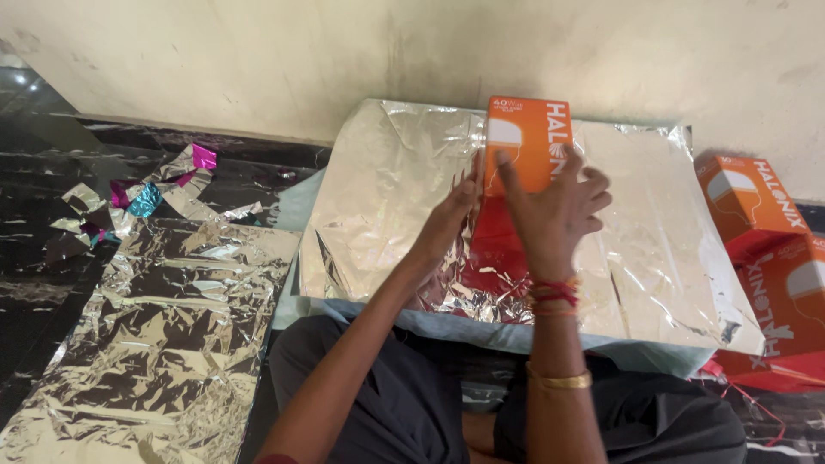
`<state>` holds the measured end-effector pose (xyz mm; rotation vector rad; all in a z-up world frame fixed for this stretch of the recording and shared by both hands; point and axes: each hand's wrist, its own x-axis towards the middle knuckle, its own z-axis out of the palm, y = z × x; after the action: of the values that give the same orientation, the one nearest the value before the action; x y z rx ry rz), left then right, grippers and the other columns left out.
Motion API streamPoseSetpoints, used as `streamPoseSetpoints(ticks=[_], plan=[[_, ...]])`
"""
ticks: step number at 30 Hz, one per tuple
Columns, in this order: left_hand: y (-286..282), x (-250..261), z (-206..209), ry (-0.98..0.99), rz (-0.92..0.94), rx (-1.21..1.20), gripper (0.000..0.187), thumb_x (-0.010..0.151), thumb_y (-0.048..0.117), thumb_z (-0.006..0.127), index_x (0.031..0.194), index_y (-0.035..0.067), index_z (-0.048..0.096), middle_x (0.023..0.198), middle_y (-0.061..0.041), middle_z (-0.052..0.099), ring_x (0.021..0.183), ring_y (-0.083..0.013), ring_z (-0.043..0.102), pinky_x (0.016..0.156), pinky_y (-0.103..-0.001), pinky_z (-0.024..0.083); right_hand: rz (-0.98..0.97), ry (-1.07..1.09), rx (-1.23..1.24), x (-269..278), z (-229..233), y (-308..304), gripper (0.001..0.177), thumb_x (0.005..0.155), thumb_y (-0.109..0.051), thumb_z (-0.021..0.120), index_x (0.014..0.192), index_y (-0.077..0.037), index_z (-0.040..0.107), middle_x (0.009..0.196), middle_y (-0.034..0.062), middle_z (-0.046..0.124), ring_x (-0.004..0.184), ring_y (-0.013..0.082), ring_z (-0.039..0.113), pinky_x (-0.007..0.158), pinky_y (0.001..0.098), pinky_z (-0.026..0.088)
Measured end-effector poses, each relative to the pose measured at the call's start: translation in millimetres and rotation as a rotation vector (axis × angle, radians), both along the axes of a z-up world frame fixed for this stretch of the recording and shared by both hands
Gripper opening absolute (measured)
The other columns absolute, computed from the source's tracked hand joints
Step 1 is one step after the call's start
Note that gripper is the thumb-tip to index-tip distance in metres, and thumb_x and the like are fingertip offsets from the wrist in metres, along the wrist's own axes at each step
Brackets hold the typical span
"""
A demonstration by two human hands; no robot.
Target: The person wraps a small orange box with silver and teal metallic foil. They smooth the foil over the box, cut tape with scissors, and apply tape to secure the foil. The wrapped box remains on the cushioned surface.
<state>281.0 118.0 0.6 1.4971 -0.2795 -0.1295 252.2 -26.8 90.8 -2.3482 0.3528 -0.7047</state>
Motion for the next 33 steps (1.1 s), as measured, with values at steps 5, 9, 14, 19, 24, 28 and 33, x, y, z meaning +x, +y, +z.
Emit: streamPoseSetpoints(ticks=[5, 9, 14, 19, 24, 28, 33], plan=[[16, -9, 14, 0.067, -0.008, -0.031, 0.093, 0.092, 0.073, 0.038, 0.161, 0.011, 0.030, 0.165, -0.014, 0.039, 0.151, -0.0286, 0.038, 0.120, -0.042, 0.032, 0.266, -0.156, 0.414, -10, -10, -44, 0.084, 0.093, -0.058, 0.069, 0.148, 0.001, 0.044, 0.144, 0.0218, 0.047, 0.129, 0.0326, 0.057, 0.095, 0.0405, 0.055], [2, -19, 28, -0.034, -0.041, 0.040, 0.096, 0.095, 0.077, 0.027, 0.164, 0.011, 0.020, 0.171, -0.011, 0.023, 0.158, -0.0271, 0.018, 0.127, -0.039, 0.015, 0.550, -0.083, 0.761, -26, -29, -52, 0.073, 0.106, -0.059, 0.050, 0.149, -0.001, 0.050, 0.129, 0.0083, 0.064, 0.111, 0.0144, 0.056, 0.091, 0.0278, 0.047], [-12, -38, 31, -0.056, -0.058, -0.038, 0.095, 0.098, 0.076, 0.030, 0.166, 0.013, 0.009, 0.176, -0.011, 0.008, 0.162, -0.0273, 0.008, 0.129, -0.042, 0.010, 0.447, 0.102, 0.994, -34, -63, -59, 0.067, 0.109, -0.066, 0.033, 0.114, -0.005, 0.059, 0.074, -0.0063, 0.042, 0.059, 0.0057, 0.031, 0.048, 0.0250, 0.027], [-20, -41, 24, -0.217, -0.049, 0.158, 0.096, 0.095, 0.076, 0.030, 0.167, 0.023, -0.007, 0.175, -0.012, -0.003, 0.142, -0.0316, 0.035, 0.124, -0.048, 0.006, 0.353, -0.042, 1.055, -25, -86, -65, 0.061, 0.111, -0.066, 0.035, 0.102, -0.009, 0.053, 0.071, -0.0050, 0.041, 0.057, 0.0084, 0.037, 0.048, 0.0249, 0.032], [-21, -45, 7, -0.266, -0.093, 0.025, 0.112, 0.090, 0.058, 0.068, 0.166, -0.002, 0.011, 0.174, -0.027, 0.014, 0.160, -0.0373, 0.026, 0.126, -0.041, 0.028, 0.116, -0.060, 0.886, -26, -94, -66, 0.074, 0.104, -0.070, 0.028, 0.111, -0.005, 0.062, 0.081, 0.0056, 0.066, 0.055, 0.0162, 0.055, 0.044, 0.0296, 0.044], [-19, -43, -3, -0.411, -0.034, 0.257, 0.118, 0.092, 0.066, 0.061, 0.166, -0.013, 0.013, 0.172, -0.034, 0.017, 0.162, -0.0412, 0.024, 0.132, -0.040, 0.025, 0.310, -0.263, 0.869, -27, -100, -70, 0.082, 0.113, -0.064, 0.026, 0.144, 0.005, 0.056, 0.121, 0.0139, 0.067, 0.095, 0.0171, 0.065, 0.081, 0.0307, 0.058], [-25, -40, -4, -0.428, 0.007, 0.408, 0.127, 0.086, 0.081, 0.046, 0.168, -0.009, 0.009, 0.173, -0.034, 0.014, 0.159, -0.0456, 0.022, 0.126, -0.048, 0.026, 0.330, -0.231, 0.797, -28, -104, -73, 0.083, 0.115, -0.062, 0.019, 0.152, 0.005, 0.052, 0.125, 0.0152, 0.067, 0.097, 0.0195, 0.061, 0.082, 0.0325, 0.053]])
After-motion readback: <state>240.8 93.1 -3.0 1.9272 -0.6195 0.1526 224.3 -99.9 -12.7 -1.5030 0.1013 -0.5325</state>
